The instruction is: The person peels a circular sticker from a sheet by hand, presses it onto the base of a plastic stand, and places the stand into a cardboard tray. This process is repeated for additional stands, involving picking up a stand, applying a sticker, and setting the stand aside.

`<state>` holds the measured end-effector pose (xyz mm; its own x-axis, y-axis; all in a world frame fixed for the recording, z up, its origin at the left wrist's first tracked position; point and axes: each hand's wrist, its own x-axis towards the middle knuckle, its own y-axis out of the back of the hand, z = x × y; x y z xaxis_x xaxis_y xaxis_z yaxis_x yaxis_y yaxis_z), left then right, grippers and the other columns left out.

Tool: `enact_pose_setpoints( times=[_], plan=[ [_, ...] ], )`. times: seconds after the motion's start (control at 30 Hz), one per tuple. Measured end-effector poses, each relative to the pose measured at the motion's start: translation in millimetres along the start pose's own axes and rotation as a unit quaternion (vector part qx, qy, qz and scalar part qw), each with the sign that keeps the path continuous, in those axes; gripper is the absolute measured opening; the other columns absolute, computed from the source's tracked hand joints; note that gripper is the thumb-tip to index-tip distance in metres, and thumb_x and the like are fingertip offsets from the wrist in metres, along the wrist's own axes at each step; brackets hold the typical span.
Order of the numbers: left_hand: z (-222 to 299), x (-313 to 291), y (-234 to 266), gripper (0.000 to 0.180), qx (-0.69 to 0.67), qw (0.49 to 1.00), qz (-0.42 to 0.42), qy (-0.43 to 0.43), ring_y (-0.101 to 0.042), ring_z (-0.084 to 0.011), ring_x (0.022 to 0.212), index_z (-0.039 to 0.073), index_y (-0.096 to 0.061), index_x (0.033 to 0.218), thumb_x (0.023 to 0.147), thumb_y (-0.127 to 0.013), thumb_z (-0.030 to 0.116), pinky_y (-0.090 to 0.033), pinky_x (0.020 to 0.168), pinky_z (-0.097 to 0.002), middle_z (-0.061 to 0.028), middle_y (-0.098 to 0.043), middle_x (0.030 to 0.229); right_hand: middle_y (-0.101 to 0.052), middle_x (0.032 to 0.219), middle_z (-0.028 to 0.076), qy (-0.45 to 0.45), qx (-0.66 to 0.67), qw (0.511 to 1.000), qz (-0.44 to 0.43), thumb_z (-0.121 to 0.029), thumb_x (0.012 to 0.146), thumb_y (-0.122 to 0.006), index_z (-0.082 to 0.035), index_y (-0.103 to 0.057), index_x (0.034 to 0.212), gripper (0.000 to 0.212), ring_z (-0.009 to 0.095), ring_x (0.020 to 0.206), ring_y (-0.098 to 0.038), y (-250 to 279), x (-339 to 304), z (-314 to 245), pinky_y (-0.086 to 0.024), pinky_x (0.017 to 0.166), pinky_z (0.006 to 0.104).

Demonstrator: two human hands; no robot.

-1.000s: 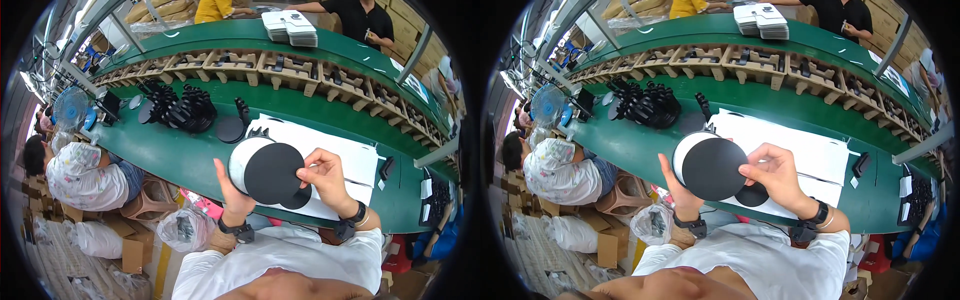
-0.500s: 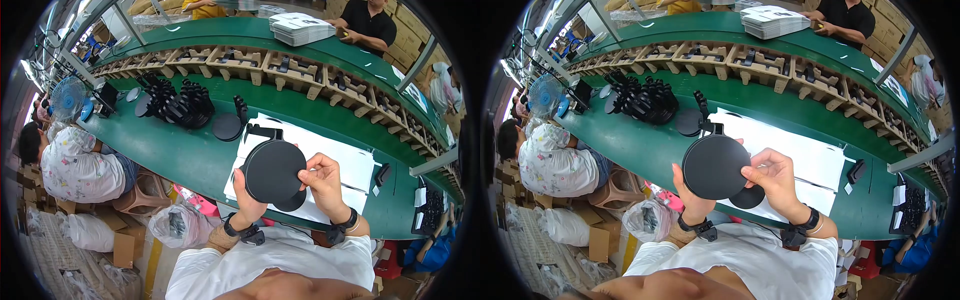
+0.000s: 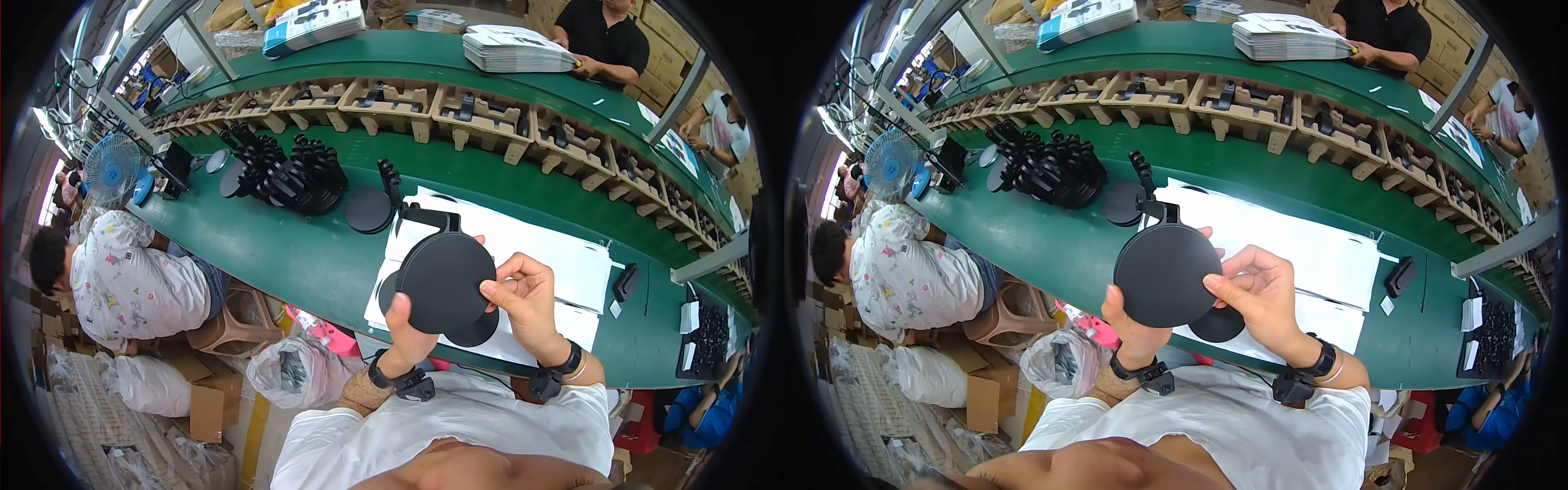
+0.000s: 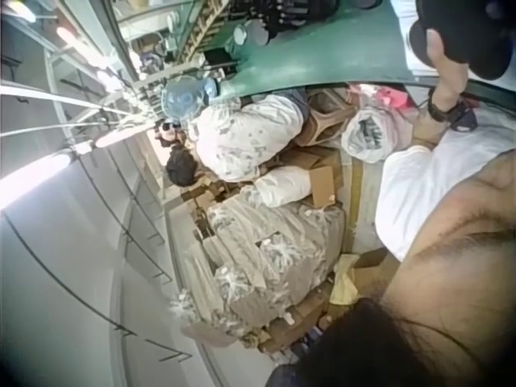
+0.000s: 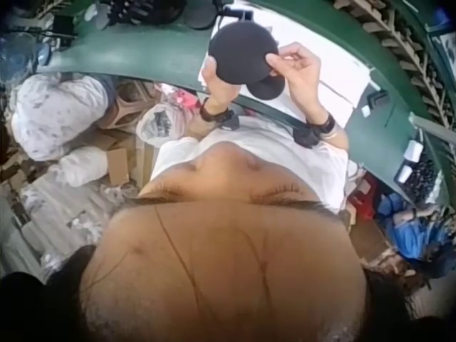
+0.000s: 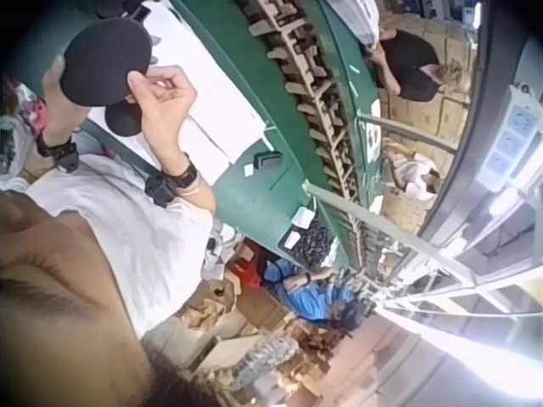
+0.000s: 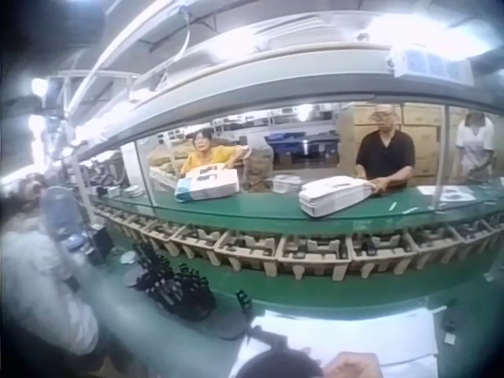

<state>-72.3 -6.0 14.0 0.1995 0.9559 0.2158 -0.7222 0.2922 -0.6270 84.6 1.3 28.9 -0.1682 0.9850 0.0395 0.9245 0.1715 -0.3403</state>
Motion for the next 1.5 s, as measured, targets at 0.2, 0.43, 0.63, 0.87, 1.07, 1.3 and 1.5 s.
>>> enact_pose_setpoints(
  times=[0.2,0.43,0.63,0.87,1.07,1.3,1.5],
  plan=[
    [-2,5,-5,0.091,-0.003,1.0,0.001,0.009,-0.049,-0.0416,0.12,0.0,-0.034,0.139,0.077,-0.045,0.065,-0.039,0.101,-0.0502,-0.0295,-0.038,0.139,-0.065,0.075,0.01,0.0,-0.011,1.0,0.012,0.003,0.081,-0.067,0.0,-0.053,0.084,0.014,0.011,0.063,-0.065,2,1,-4,-0.052,0.055,0.0201],
    [-31,2,14,0.074,0.222,0.963,-0.009,-0.154,-0.053,-0.0332,0.117,-0.007,-0.04,0.127,0.08,-0.05,0.048,-0.045,0.095,-0.0421,-0.03,-0.042,0.135,-0.066,0.071,0.009,-0.06,-0.158,0.985,-0.02,-0.001,0.076,-0.074,0.004,-0.061,0.074,0.014,0.012,0.061,-0.066,17,27,-9,-0.05,0.053,0.0197],
    [-37,8,14,0.077,0.18,0.975,0.041,-0.123,-0.055,-0.0381,0.113,-0.007,-0.037,0.132,0.082,-0.042,0.052,-0.044,0.096,-0.0441,-0.0299,-0.046,0.131,-0.062,0.058,0.008,0.011,-0.417,0.909,0.015,-0.013,0.069,-0.082,0.004,-0.062,0.065,0.026,0.014,0.057,-0.066,19,37,-9,-0.05,0.051,0.022],
    [-27,26,22,0.082,-0.097,0.993,0.041,-0.046,-0.051,-0.0401,0.117,-0.003,-0.035,0.137,0.084,-0.028,0.06,-0.042,0.098,-0.0473,-0.0288,-0.044,0.134,-0.065,0.064,0.013,0.062,-0.52,0.851,0.018,-0.026,0.062,-0.086,0.004,-0.066,0.076,0.039,0.019,0.066,-0.068,21,44,3,-0.052,0.058,0.0263],
    [-35,27,15,0.066,0.203,0.947,0.148,-0.199,-0.051,-0.0333,0.116,0.0,-0.045,0.13,0.081,-0.063,0.041,-0.04,0.097,-0.0405,-0.0232,-0.05,0.127,-0.067,0.095,0.014,0.232,-0.227,0.944,-0.054,-0.013,0.075,-0.078,0.006,-0.062,0.1,0.035,0.019,0.089,-0.066,0,31,9,-0.054,0.073,0.0271],
    [-20,12,14,0.061,0.529,0.82,0.12,-0.182,-0.051,-0.025,0.116,-0.001,-0.048,0.128,0.075,-0.076,0.013,-0.04,0.098,-0.036,-0.0129,-0.057,0.12,-0.066,0.101,0.016,0.061,-0.05,0.997,-0.021,0.0,0.088,-0.06,0.01,-0.057,0.113,0.027,0.016,0.089,-0.065,16,16,23,-0.055,0.077,0.0267],
    [-30,9,36,0.052,0.204,0.973,0.096,-0.058,-0.057,-0.0184,0.106,-0.005,-0.047,0.128,0.082,-0.069,0.003,-0.046,0.09,-0.0304,-0.0131,-0.06,0.117,-0.067,0.096,0.015,0.093,-0.06,0.993,0.038,0.001,0.089,-0.059,0.012,-0.058,0.112,0.026,0.014,0.085,-0.064,28,13,22,-0.053,0.076,0.0244]
  ],
)
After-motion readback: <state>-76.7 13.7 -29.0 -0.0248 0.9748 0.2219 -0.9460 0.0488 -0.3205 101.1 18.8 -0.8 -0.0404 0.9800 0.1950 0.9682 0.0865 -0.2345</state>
